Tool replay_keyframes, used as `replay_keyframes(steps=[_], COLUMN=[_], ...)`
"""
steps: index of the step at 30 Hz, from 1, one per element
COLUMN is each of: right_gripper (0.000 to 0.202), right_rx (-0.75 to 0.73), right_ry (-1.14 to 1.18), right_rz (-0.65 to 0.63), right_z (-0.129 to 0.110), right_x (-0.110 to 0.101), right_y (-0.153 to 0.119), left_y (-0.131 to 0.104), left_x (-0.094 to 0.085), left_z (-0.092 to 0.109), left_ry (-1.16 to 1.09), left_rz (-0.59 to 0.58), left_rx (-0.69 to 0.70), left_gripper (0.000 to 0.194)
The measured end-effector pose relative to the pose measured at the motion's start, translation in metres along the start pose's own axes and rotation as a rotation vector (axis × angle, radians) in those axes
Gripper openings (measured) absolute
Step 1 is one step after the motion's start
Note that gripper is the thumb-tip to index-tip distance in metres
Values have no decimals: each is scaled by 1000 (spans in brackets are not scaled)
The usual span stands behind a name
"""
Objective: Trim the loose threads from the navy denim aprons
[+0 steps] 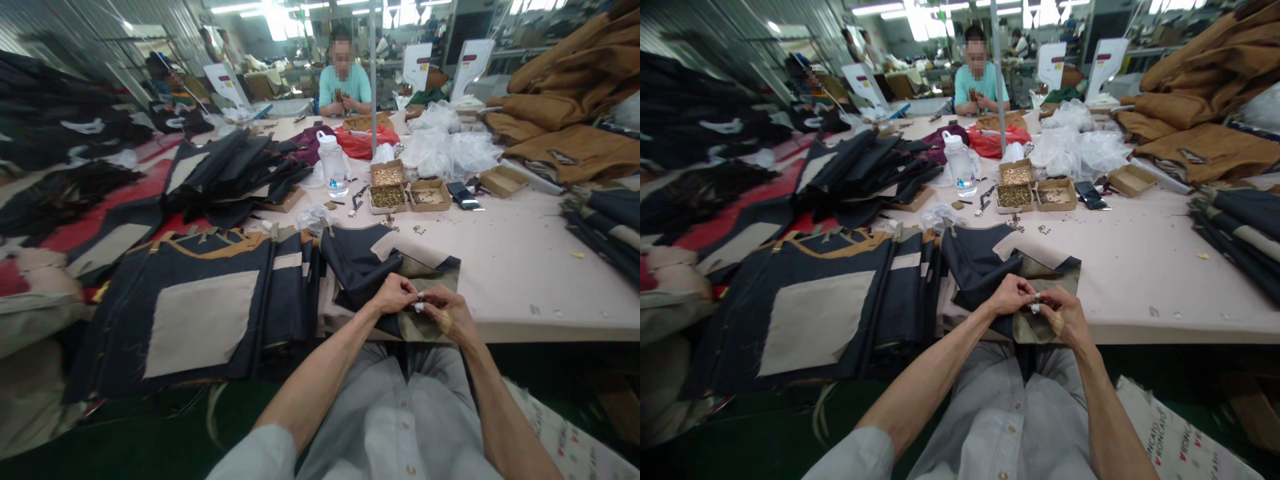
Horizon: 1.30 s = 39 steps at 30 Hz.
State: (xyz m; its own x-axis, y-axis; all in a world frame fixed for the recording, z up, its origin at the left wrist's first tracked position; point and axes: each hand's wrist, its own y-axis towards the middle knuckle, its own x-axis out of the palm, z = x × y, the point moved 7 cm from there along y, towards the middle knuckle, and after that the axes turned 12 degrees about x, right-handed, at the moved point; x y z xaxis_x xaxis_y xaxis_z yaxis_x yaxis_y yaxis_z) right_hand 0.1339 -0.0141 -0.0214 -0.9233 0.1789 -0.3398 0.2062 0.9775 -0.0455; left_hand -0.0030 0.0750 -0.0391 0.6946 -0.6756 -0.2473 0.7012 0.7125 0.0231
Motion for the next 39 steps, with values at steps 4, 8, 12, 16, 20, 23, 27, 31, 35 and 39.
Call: replay_keyframes(steps=[4, 8, 12, 16, 20, 23, 27, 31, 35, 39], right_gripper=[34, 41, 43, 44, 40, 32, 29, 35, 38, 41], right_rx=[85, 176, 214, 292, 356, 370, 389, 454, 458, 443], right_ry=[124, 240, 235, 278, 265, 238, 227, 245, 318, 388], right_rz=[-45, -127, -170, -102, -43, -44, -44, -11, -3, -57], right_z=[7, 7, 4, 13, 25, 27, 30, 42, 49, 51], right_x=[2, 4, 2, 0, 1, 3, 4, 6, 7, 7], right_y=[6, 9, 11, 16, 21, 22, 23, 23, 23, 23], left_y=[0, 1, 1, 0, 0, -1, 0, 3, 3, 3], left_x=[1, 4, 6, 7, 7, 7, 8, 8, 7, 7], left_z=[0, -3, -2, 0, 1, 1, 1, -1, 2, 2], left_ry=[-17, -110, -166, -189, -178, -195, -221, -354, -432, -441], left_rz=[7, 2, -11, -18, -32, -39, -47, -18, 0, 8], left_rx=[8, -6, -4, -17, -5, 0, -4, -63, -98, -103], left_gripper=[17, 18, 23, 17, 16, 15, 14, 15, 12, 14])
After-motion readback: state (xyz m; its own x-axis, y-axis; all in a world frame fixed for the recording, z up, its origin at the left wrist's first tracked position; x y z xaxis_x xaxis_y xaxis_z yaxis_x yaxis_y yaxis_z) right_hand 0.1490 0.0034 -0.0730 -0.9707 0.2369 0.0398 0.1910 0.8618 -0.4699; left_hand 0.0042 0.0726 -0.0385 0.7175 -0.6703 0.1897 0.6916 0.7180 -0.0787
